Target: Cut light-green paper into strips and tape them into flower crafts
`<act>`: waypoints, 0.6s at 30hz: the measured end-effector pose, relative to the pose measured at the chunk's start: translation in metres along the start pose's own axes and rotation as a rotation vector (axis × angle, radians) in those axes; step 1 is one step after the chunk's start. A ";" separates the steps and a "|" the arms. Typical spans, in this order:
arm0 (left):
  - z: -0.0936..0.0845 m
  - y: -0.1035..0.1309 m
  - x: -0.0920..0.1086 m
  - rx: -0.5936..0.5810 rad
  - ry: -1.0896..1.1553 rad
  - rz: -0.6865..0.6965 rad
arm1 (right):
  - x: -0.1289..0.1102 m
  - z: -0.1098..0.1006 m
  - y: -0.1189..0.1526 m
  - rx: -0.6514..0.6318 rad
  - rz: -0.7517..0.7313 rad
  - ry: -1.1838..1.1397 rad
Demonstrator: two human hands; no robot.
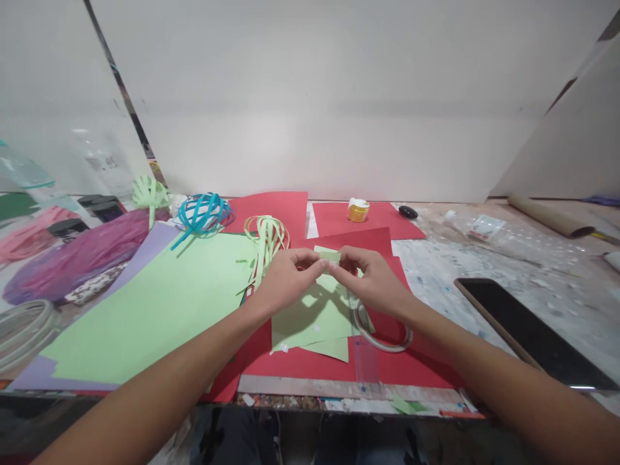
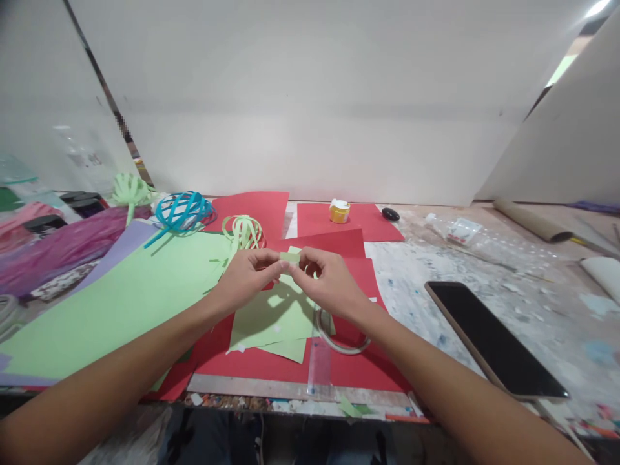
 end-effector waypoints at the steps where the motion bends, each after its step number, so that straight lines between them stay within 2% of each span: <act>1: 0.000 0.000 0.000 -0.002 -0.015 -0.002 | 0.000 0.000 0.000 -0.002 -0.002 -0.003; 7: -0.003 -0.001 0.004 -0.036 -0.101 0.037 | -0.001 -0.002 0.001 -0.017 0.027 -0.048; 18: 0.000 0.001 0.002 -0.037 0.034 -0.017 | 0.002 -0.004 0.001 -0.081 0.074 -0.235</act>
Point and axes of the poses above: each hand's wrist, its own y-axis away from the middle knuckle, its own z-axis out of the palm, x = y × z, the point moved 5 cm from there along -y, towards the middle knuckle, and after that the axes turned 15 degrees about z, right-handed, at the moved point
